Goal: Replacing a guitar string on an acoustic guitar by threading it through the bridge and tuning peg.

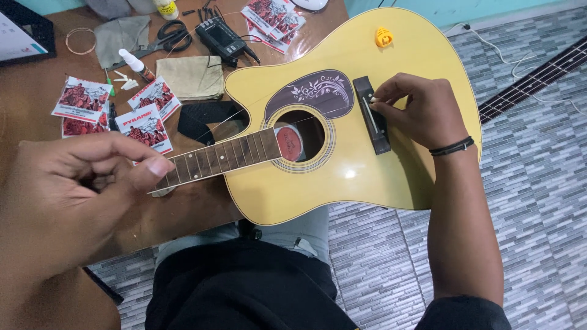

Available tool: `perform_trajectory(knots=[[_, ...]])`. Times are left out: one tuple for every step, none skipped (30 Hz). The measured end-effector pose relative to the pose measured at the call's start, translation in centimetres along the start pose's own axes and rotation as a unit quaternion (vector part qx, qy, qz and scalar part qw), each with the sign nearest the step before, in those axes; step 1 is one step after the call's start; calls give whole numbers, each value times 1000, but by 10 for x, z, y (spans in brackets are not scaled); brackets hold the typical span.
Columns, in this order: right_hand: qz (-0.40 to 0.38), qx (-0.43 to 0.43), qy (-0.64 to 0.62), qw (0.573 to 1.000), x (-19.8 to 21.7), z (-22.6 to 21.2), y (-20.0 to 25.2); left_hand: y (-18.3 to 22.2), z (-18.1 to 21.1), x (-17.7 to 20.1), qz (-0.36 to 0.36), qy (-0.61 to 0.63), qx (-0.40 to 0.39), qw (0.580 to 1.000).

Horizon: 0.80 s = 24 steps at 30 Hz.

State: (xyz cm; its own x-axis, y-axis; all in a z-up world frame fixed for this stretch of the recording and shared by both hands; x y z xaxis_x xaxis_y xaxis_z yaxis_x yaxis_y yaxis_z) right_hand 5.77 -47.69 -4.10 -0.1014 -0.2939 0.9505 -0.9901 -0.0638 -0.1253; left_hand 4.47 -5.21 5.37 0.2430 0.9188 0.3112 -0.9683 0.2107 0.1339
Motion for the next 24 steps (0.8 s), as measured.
perform_trajectory(knots=[[-1,3,-3,1000,1,-2,0,-1,-3,-2,-13,-11,7,1000],[-1,7,-6,1000,3,-5,0,-3,-7,-3,-25,-21,13,999],[0,8,-5,1000,4,-5,-1,-3,-7,-2,-24,-20,12,999],[-16,4,-5,1000,3,-4,0,-3,-11,1,-9,-21,33,999],[-32,1,-5,999,2,-4,0,-2,-15,3,6,-21,54,998],[-32,1,-5,999,2,-6,0,-2,-17,6,7,-20,53,998],[-37,-8,-5,999,2,-6,0,-2,-17,9,16,-19,42,999],[-42,-17,-5,999,1,-6,0,-2,-17,13,27,-18,30,999],[-42,-16,-4,999,1,-6,1,-1,-18,15,28,-17,29,999],[-38,-13,2,999,1,-8,2,-1,-18,18,32,-36,20,999],[-34,-9,9,999,2,-9,2,-1,-17,21,37,-55,11,998],[-34,-8,9,999,2,-9,2,-2,-22,23,38,-55,11,998],[-34,-3,9,999,2,-10,2,-3,-27,24,30,-66,12,997],[-34,1,11,999,3,-11,2,-4,-32,24,21,-75,13,997],[-34,2,11,999,1,-9,2,-5,-32,25,21,-75,13,997],[-24,6,1,1000,1,-7,2,-6,-34,26,24,-78,23,996],[-13,9,-8,1000,1,-5,2,-6,-35,26,26,-81,33,996],[-13,9,-7,1000,-2,-1,1,-7,-38,27,26,-79,31,996],[-17,-2,-17,1000,-4,5,0,-7,-41,31,40,-79,36,995],[-22,-13,-27,999,-7,10,-1,-6,-44,34,55,-78,42,995],[-21,-12,-26,999,-4,5,0,-8,-46,35,55,-77,41,995],[-40,-39,-29,998,-3,2,-1,-9,-50,37,52,-94,54,993],[-59,-66,-32,996,-3,0,-2,-10,-55,39,49,-111,67,990],[-59,-62,-31,996,-1,-5,-3,-10,-44,36,53,-110,68,990]])
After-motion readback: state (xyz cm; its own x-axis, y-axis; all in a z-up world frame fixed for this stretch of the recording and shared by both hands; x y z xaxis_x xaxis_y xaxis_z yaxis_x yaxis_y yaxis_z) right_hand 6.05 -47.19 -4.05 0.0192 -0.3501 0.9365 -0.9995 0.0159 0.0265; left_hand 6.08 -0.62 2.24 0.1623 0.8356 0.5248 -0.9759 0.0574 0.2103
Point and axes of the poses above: each hand's wrist, its own y-axis away from the middle knuckle, its own x-axis out of the back of the hand, z = x × y, the point moved 7 cm from there along -y, towards the middle knuckle, and after that the axes turned 15 degrees about y, right-handed, at the moved point
